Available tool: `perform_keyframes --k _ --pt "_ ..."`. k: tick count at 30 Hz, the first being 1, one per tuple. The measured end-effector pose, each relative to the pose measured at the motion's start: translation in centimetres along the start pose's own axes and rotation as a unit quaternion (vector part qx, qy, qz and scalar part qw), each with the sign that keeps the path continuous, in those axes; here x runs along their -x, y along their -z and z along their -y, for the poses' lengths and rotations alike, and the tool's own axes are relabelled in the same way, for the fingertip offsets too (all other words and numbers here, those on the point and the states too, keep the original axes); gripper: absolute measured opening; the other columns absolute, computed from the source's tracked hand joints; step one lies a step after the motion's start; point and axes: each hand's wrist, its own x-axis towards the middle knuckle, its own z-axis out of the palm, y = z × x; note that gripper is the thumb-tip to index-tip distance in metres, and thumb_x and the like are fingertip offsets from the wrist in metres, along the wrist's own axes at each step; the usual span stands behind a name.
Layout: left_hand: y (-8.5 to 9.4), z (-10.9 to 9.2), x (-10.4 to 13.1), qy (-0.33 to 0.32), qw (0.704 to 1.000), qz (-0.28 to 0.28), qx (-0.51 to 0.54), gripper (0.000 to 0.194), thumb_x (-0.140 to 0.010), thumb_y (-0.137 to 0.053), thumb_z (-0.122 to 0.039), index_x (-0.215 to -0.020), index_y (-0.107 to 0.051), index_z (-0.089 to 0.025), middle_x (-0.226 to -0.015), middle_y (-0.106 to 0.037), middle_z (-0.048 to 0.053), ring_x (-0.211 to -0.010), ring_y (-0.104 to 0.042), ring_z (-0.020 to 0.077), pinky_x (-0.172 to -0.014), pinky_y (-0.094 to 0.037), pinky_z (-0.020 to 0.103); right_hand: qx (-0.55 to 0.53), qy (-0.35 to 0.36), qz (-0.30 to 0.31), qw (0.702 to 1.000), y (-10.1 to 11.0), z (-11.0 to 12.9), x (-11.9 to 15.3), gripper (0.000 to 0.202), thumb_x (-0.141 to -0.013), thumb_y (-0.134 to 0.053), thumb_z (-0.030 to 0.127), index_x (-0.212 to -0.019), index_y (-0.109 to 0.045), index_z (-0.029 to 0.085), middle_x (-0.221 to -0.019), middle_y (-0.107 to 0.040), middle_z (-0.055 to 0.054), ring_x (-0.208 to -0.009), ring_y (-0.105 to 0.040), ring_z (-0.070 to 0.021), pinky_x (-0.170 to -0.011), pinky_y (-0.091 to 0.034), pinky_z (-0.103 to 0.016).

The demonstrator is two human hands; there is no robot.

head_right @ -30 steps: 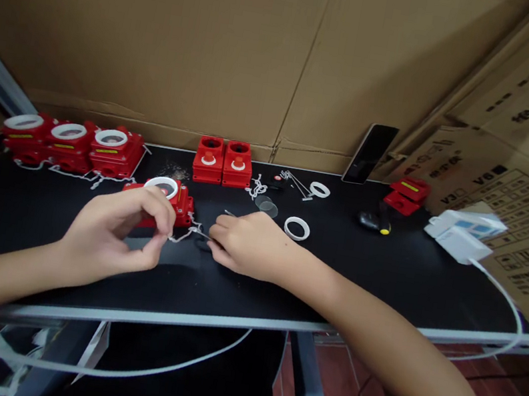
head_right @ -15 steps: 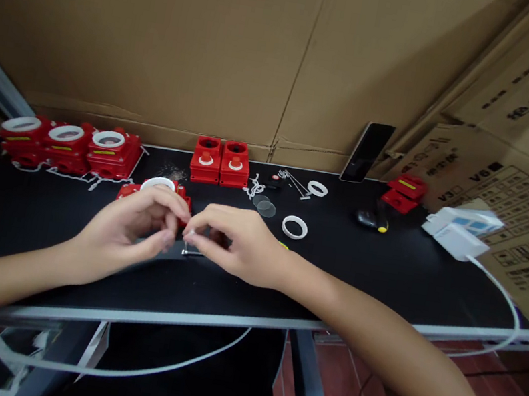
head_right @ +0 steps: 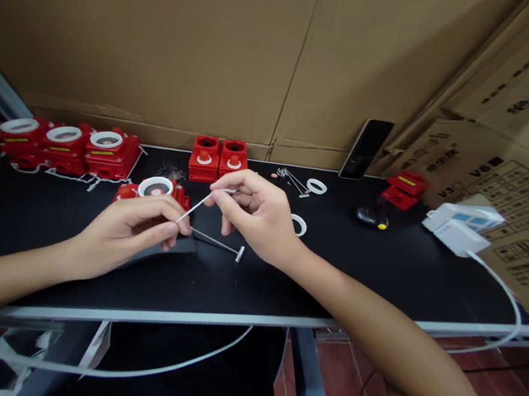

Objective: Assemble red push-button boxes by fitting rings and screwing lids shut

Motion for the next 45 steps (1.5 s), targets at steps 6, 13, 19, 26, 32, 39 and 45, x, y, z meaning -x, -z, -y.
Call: perform_keyframes --k 6,13,19,26,32,39,45 --pt "0.1 0.2 0.2 -0.015 0.999 -0.047 -0.012 0.021 -0.118 -0.066 -0.028 -0.111 -0.083 -0.019 -0.144 -0.074 0.013 -0.074 -0.074 0.0088 -0.073 -0.071 0.025 0.120 -0.003 0.074 0.990 0.1 -1.7 -0.2 0.010 -0.103 -0.079 0.028 -0.104 -0.079 0.018 -0.095 -0.076 -0.002 -0.067 -0.069 -0.0109 -0.063 -0.056 -0.026" --pt "0.0 0.7 -0.1 -0.007 0.999 -0.043 0.018 0.019 -0.118 -0.066 -0.026 -0.115 -0.083 -0.018 -0.117 -0.083 0.008 -0.069 -0.071 0.0100 -0.068 -0.067 0.024 0.218 0.033 0.134 0.966 0.0 -2.5 0.0 0.012 -0.106 -0.077 0.028 -0.107 -0.083 0.018 -0.105 -0.076 -0.005 -0.073 -0.064 -0.0114 -0.071 -0.053 -0.027" --pt "0.1 0.9 -0.2 -0.002 0.999 -0.040 0.002 0.020 -0.118 -0.066 -0.026 -0.121 -0.085 -0.019 -0.112 -0.083 0.006 -0.071 -0.072 0.0098 -0.071 -0.065 0.021 0.229 0.067 0.082 0.968 0.2 -2.1 0.1 0.019 -0.105 -0.065 0.015 -0.120 -0.076 0.017 -0.106 -0.074 -0.004 -0.072 -0.060 -0.0111 -0.069 -0.052 -0.027" --pt "-0.1 1.0 -0.3 0.003 1.000 -0.021 0.020 0.020 -0.115 -0.066 -0.025 -0.120 -0.084 -0.019 -0.111 -0.081 0.005 -0.072 -0.072 0.0101 -0.071 -0.066 0.021 0.202 0.218 0.079 0.952 -0.1 -1.5 0.5 0.033 -0.108 -0.071 0.015 -0.140 -0.073 0.022 -0.122 -0.072 -0.008 -0.074 -0.065 -0.0105 -0.069 -0.062 -0.028" --pt "-0.3 0.8 -0.4 0.034 0.999 0.010 0.034 0.020 -0.114 -0.066 -0.029 -0.112 -0.084 -0.019 -0.102 -0.075 0.003 -0.069 -0.069 0.0104 -0.069 -0.066 0.022 0.283 0.301 0.086 0.907 -0.5 -2.1 0.4 0.014 -0.113 -0.073 0.012 -0.122 -0.075 0.022 -0.113 -0.074 -0.008 -0.094 -0.075 -0.0175 -0.081 -0.068 -0.032" --pt "-0.5 1.2 -0.4 0.031 0.998 0.012 0.050 0.016 -0.111 -0.068 -0.024 -0.110 -0.083 -0.019 -0.113 -0.076 0.005 -0.069 -0.070 0.0082 -0.067 -0.065 0.019 0.302 0.309 0.094 0.897 -0.3 -1.9 0.3 0.012 -0.117 -0.065 0.009 -0.117 -0.069 0.021 -0.110 -0.078 -0.008 -0.099 -0.077 -0.0180 -0.088 -0.067 -0.031" --pt "-0.6 1.7 -0.1 0.010 1.000 -0.004 0.007 0.014 -0.108 -0.074 -0.022 -0.114 -0.086 -0.021 -0.099 -0.075 0.002 -0.070 -0.073 0.0108 -0.067 -0.063 0.020 0.308 0.314 0.114 0.891 -0.1 -1.9 0.2 0.015 -0.116 -0.065 0.009 -0.123 -0.070 0.021 -0.112 -0.078 -0.008 -0.099 -0.078 -0.0182 -0.086 -0.068 -0.031"
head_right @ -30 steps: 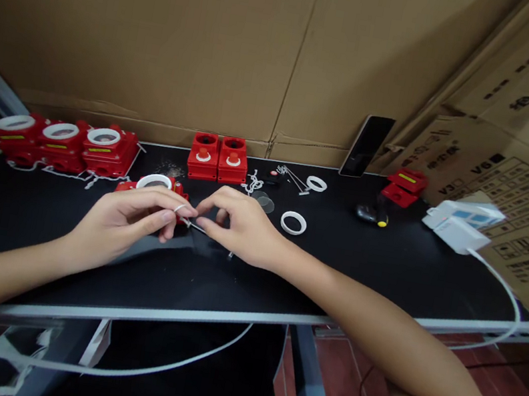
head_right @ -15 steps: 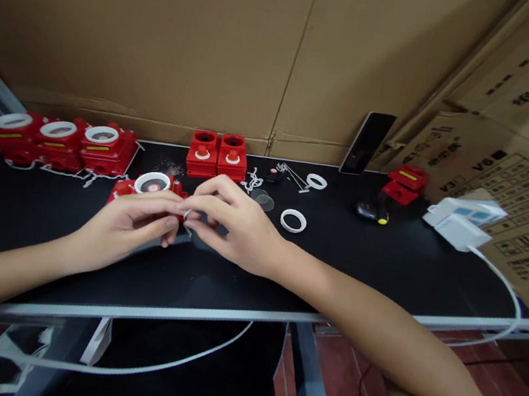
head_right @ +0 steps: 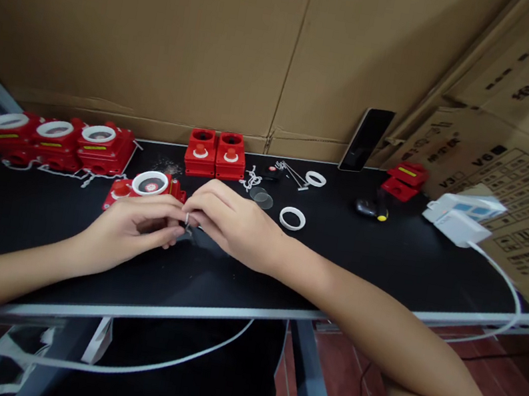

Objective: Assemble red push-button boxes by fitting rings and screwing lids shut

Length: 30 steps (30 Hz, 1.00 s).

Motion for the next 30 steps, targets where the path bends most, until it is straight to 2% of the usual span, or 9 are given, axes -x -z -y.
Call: perform_keyframes --k 4,7,14,18,22,30 --pt "0.02 -0.12 0.03 -0.001 1.000 -0.019 0.001 0.013 -0.107 -0.075 -0.022 -0.111 -0.087 -0.020 -0.099 -0.078 0.003 -0.070 -0.072 0.0113 -0.067 -0.062 0.021 -0.048 -0.062 0.018 0.997 0.28 0.20 -0.08 0.016 -0.113 -0.069 0.011 -0.126 -0.072 0.018 -0.115 -0.077 -0.009 -0.087 -0.076 -0.0152 -0.081 -0.068 -0.030" --pt "0.04 -0.29 0.02 0.014 1.000 -0.020 0.015 0.012 -0.106 -0.076 -0.024 -0.108 -0.087 -0.019 -0.097 -0.079 0.003 -0.071 -0.071 0.0124 -0.067 -0.062 0.022 -0.098 -0.100 0.032 0.990 0.48 0.34 -0.25 0.006 -0.113 -0.071 0.014 -0.114 -0.075 0.018 -0.106 -0.079 -0.006 -0.084 -0.076 -0.0135 -0.079 -0.067 -0.027" --pt "-0.05 -0.11 -0.17 0.078 0.995 -0.017 0.058 0.021 -0.104 -0.084 -0.039 -0.107 -0.087 -0.018 -0.089 -0.080 0.004 -0.069 -0.070 0.0140 -0.064 -0.061 0.023 -0.100 -0.115 -0.021 0.988 0.29 0.67 -0.54 0.013 -0.102 -0.070 0.006 -0.100 -0.071 0.019 -0.094 -0.075 -0.001 -0.075 -0.072 -0.0110 -0.070 -0.063 -0.024" --pt "0.09 -0.41 -0.28 0.081 0.995 -0.003 0.055 0.023 -0.108 -0.080 -0.040 -0.106 -0.088 -0.018 -0.089 -0.080 0.002 -0.068 -0.069 0.0124 -0.066 -0.062 0.022 -0.139 -0.140 -0.043 0.979 0.12 0.91 -0.59 0.011 -0.100 -0.072 0.008 -0.098 -0.070 0.019 -0.091 -0.075 0.000 -0.072 -0.074 -0.0104 -0.066 -0.061 -0.023" --pt "0.21 -0.62 -0.41 0.079 0.994 0.034 0.071 0.028 -0.113 -0.075 -0.043 -0.105 -0.087 -0.018 -0.090 -0.077 0.002 -0.071 -0.070 0.0122 -0.074 -0.066 0.024 -0.197 -0.180 -0.047 0.963 -0.04 0.80 -0.52 0.008 -0.099 -0.074 0.011 -0.099 -0.071 0.019 -0.091 -0.073 0.001 -0.072 -0.076 -0.0106 -0.065 -0.061 -0.023" --pt "0.14 0.07 -0.57 0.076 0.992 0.028 0.091 0.037 -0.111 -0.079 -0.053 -0.103 -0.089 -0.018 -0.105 -0.077 0.006 -0.073 -0.073 0.0127 -0.072 -0.070 0.027 -0.095 -0.103 -0.060 0.988 0.01 0.14 -0.33 0.020 -0.099 -0.069 0.006 -0.106 -0.081 0.020 -0.096 -0.074 -0.002 -0.076 -0.068 -0.0116 -0.069 -0.059 -0.026"
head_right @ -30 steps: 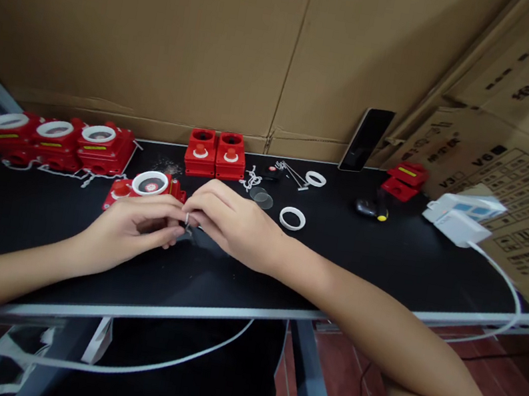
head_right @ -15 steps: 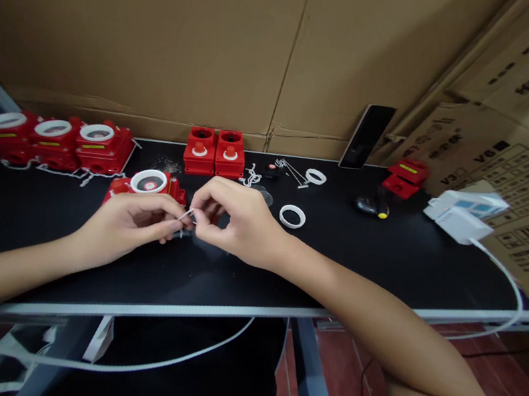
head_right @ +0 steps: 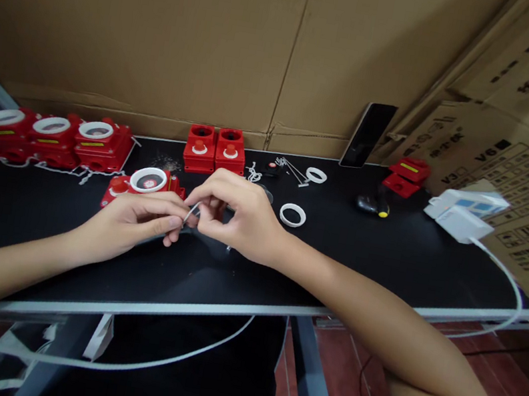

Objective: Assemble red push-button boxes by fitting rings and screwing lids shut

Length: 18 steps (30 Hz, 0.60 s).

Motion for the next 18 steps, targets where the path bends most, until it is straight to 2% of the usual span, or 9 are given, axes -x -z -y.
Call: perform_keyframes --k 6,8,11,15,18 --pt "-0.18 -0.02 0.20 -0.001 1.000 -0.024 -0.005 0.031 -0.109 -0.084 -0.048 -0.107 -0.089 -0.018 -0.098 -0.077 0.005 -0.072 -0.073 0.0126 -0.072 -0.070 0.026 0.043 0.017 -0.008 0.999 0.18 0.05 0.00 0.022 -0.098 -0.069 0.004 -0.106 -0.080 0.021 -0.097 -0.075 -0.003 -0.080 -0.069 -0.0143 -0.071 -0.059 -0.028" --pt "-0.41 0.11 0.25 0.009 0.999 -0.033 0.026 0.025 -0.105 -0.088 -0.042 -0.112 -0.086 -0.018 -0.094 -0.078 0.003 -0.072 -0.074 0.0127 -0.072 -0.070 0.026 0.048 0.020 -0.009 0.999 0.27 0.12 -0.07 0.023 -0.098 -0.068 0.002 -0.106 -0.080 0.020 -0.097 -0.075 -0.003 -0.080 -0.069 -0.0137 -0.071 -0.058 -0.027" --pt "-0.69 0.40 0.29 0.026 0.996 -0.037 0.074 0.031 -0.100 -0.093 -0.035 -0.122 -0.080 -0.019 -0.088 -0.080 0.000 -0.072 -0.077 0.0139 -0.072 -0.070 0.026 0.054 0.032 -0.007 0.998 0.36 0.23 -0.13 0.025 -0.097 -0.067 0.000 -0.107 -0.080 0.019 -0.096 -0.075 -0.003 -0.080 -0.069 -0.0135 -0.071 -0.058 -0.027" --pt "-0.60 0.60 0.41 0.018 0.999 -0.029 0.013 0.023 -0.103 -0.090 -0.040 -0.107 -0.085 -0.018 -0.087 -0.081 0.002 -0.070 -0.078 0.0150 -0.071 -0.070 0.027 0.068 0.048 -0.005 0.997 0.46 0.34 -0.10 0.022 -0.101 -0.069 0.003 -0.108 -0.079 0.020 -0.101 -0.077 -0.004 -0.079 -0.070 -0.0140 -0.071 -0.059 -0.028" --pt "-0.36 0.47 0.52 -0.001 0.998 -0.026 -0.055 0.027 -0.108 -0.084 -0.044 -0.099 -0.087 -0.019 -0.085 -0.081 0.002 -0.067 -0.078 0.0153 -0.069 -0.069 0.025 0.083 0.049 -0.009 0.995 0.58 0.28 -0.10 0.022 -0.101 -0.068 0.003 -0.107 -0.078 0.022 -0.100 -0.078 -0.004 -0.079 -0.070 -0.0147 -0.069 -0.060 -0.029"
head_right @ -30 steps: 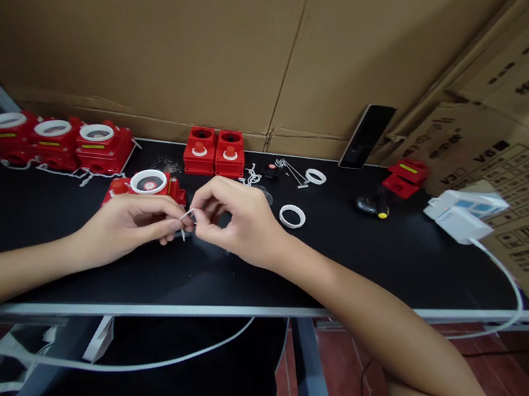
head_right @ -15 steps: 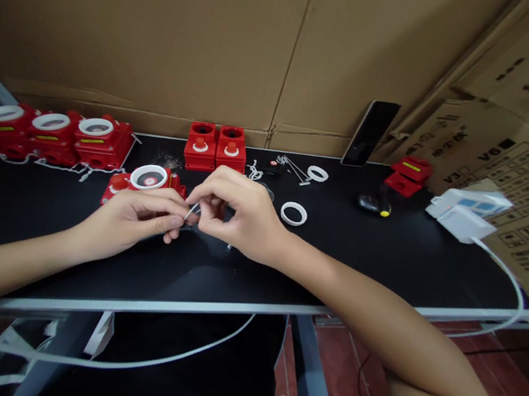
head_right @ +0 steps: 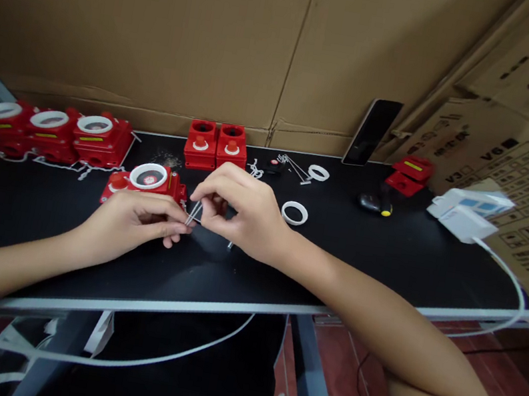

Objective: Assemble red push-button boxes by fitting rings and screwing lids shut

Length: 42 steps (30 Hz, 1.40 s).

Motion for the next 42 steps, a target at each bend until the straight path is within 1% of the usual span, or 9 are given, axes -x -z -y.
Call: perform_keyframes --k 8,13,18,25,30,33,36,38,42 --pt "0.2 -0.5 0.2 -0.066 0.995 0.010 -0.076 0.019 -0.112 -0.077 -0.035 -0.105 -0.088 -0.021 -0.108 -0.080 0.005 -0.065 -0.079 0.0124 -0.064 -0.068 0.023 0.005 -0.042 0.001 0.999 -0.3 -1.4 0.3 0.013 -0.104 -0.073 0.008 -0.106 -0.080 0.019 -0.100 -0.080 -0.004 -0.076 -0.073 -0.0127 -0.071 -0.064 -0.026" --pt "0.6 -0.4 0.4 -0.080 0.992 -0.029 -0.093 0.014 -0.110 -0.080 -0.032 -0.112 -0.092 -0.024 -0.106 -0.077 0.003 -0.059 -0.073 0.0089 -0.059 -0.064 0.022 -0.009 -0.074 0.040 0.996 -1.0 -2.3 1.0 0.009 -0.105 -0.073 0.011 -0.103 -0.078 0.018 -0.093 -0.076 -0.002 -0.071 -0.070 -0.0117 -0.068 -0.061 -0.024" --pt "0.7 -0.5 0.2 -0.082 0.989 -0.083 -0.092 0.013 -0.108 -0.082 -0.029 -0.107 -0.093 -0.023 -0.099 -0.076 0.001 -0.056 -0.071 0.0078 -0.059 -0.063 0.021 -0.003 -0.028 0.094 0.995 -1.7 -2.0 1.6 0.010 -0.106 -0.072 0.009 -0.102 -0.077 0.016 -0.092 -0.075 -0.003 -0.069 -0.066 -0.0110 -0.065 -0.056 -0.023" --pt "0.4 -0.6 0.2 -0.050 0.987 -0.125 -0.088 0.021 -0.108 -0.084 -0.040 -0.103 -0.094 -0.023 -0.097 -0.079 0.002 -0.056 -0.068 0.0086 -0.057 -0.063 0.022 0.073 0.033 0.120 0.990 -1.6 -0.3 1.8 0.014 -0.110 -0.064 0.008 -0.107 -0.074 0.018 -0.096 -0.076 -0.005 -0.072 -0.068 -0.0139 -0.064 -0.056 -0.025" --pt "0.1 -0.7 0.4 -0.050 0.988 -0.114 -0.095 0.019 -0.109 -0.081 -0.038 -0.104 -0.093 -0.023 -0.098 -0.079 0.003 -0.057 -0.069 0.0098 -0.055 -0.063 0.023 0.170 0.113 0.149 0.968 -0.7 0.5 1.6 0.022 -0.115 -0.056 0.010 -0.104 -0.073 0.018 -0.096 -0.073 -0.006 -0.075 -0.068 -0.0164 -0.065 -0.058 -0.028" --pt "0.0 -0.8 0.4 -0.062 0.990 -0.078 -0.099 0.017 -0.110 -0.078 -0.031 -0.103 -0.092 -0.022 -0.098 -0.077 0.002 -0.058 -0.072 0.0098 -0.057 -0.063 0.023 0.223 0.161 0.160 0.948 -0.3 0.7 1.4 0.025 -0.118 -0.055 0.013 -0.103 -0.074 0.018 -0.096 -0.073 -0.007 -0.073 -0.067 -0.0173 -0.065 -0.059 -0.030" --pt "0.1 -0.8 0.3 -0.077 0.992 -0.030 -0.101 0.017 -0.110 -0.077 -0.025 -0.098 -0.090 -0.022 -0.097 -0.076 0.001 -0.060 -0.074 0.0101 -0.061 -0.064 0.022 0.258 0.206 0.138 0.934 0.1 0.5 1.2 0.023 -0.118 -0.057 0.012 -0.105 -0.075 0.017 -0.095 -0.075 -0.007 -0.072 -0.068 -0.0182 -0.065 -0.060 -0.033" --pt "0.2 -0.7 0.2 -0.087 0.990 -0.010 -0.107 0.018 -0.110 -0.077 -0.025 -0.097 -0.090 -0.022 -0.099 -0.077 0.002 -0.065 -0.076 0.0117 -0.064 -0.065 0.023 0.246 0.203 0.128 0.939 0.1 0.4 1.2 0.020 -0.119 -0.059 0.014 -0.106 -0.075 0.017 -0.096 -0.076 -0.008 -0.071 -0.069 -0.0179 -0.063 -0.060 -0.033" --pt "0.5 -0.6 -0.1 -0.131 0.980 -0.015 -0.151 0.016 -0.109 -0.080 -0.026 -0.098 -0.092 -0.024 -0.102 -0.084 0.004 -0.083 -0.080 0.0173 -0.079 -0.066 0.026 0.122 0.121 0.103 0.980 -0.6 0.2 1.4 0.010 -0.115 -0.064 0.010 -0.113 -0.071 0.017 -0.104 -0.081 -0.009 -0.082 -0.076 -0.0166 -0.065 -0.061 -0.027"
